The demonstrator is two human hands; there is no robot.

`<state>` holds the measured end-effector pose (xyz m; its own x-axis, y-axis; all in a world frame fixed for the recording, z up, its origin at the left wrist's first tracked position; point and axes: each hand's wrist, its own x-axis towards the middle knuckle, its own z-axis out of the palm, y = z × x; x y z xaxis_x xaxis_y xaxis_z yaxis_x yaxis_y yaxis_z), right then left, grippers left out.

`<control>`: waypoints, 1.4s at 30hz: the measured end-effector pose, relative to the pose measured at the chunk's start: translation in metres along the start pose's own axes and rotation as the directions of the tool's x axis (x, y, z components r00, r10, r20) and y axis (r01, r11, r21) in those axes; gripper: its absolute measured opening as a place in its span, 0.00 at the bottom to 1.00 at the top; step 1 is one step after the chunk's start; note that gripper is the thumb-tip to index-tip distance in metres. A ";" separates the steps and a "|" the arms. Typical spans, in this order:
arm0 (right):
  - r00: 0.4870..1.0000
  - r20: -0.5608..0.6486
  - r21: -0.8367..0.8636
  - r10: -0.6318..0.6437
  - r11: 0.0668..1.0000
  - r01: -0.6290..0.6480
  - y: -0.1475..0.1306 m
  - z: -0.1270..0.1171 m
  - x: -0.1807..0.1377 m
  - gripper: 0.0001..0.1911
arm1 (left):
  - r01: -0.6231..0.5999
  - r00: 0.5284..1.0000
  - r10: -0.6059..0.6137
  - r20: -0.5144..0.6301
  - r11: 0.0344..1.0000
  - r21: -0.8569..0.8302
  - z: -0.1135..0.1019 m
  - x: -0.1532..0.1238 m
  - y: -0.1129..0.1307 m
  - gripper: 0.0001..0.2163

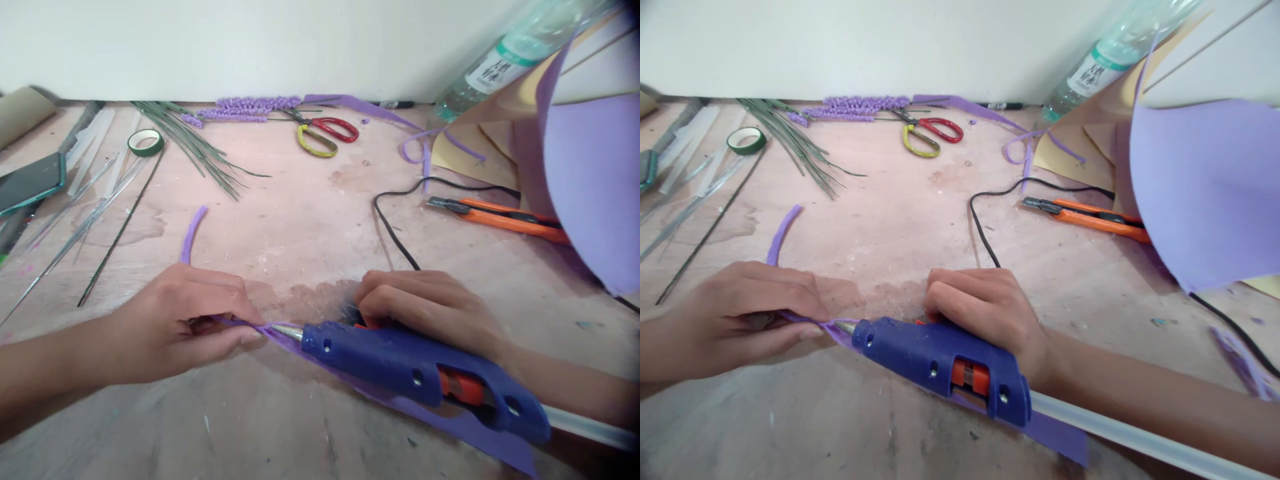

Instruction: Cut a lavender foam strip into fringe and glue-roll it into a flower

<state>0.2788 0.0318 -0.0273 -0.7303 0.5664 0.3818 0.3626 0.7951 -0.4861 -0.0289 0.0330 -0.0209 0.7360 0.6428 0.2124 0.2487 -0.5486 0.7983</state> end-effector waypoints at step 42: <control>0.997 -0.028 0.057 0.071 0.996 -0.070 0.000 0.000 -0.006 0.12 | -0.132 0.989 0.141 -0.050 0.980 0.152 -0.004 0.002 0.004 0.04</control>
<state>0.2836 0.0283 -0.0293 -0.6862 0.6275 0.3678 0.3791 0.7401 -0.5554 -0.0287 0.0341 -0.0147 0.7311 0.5851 0.3509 0.2423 -0.7035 0.6681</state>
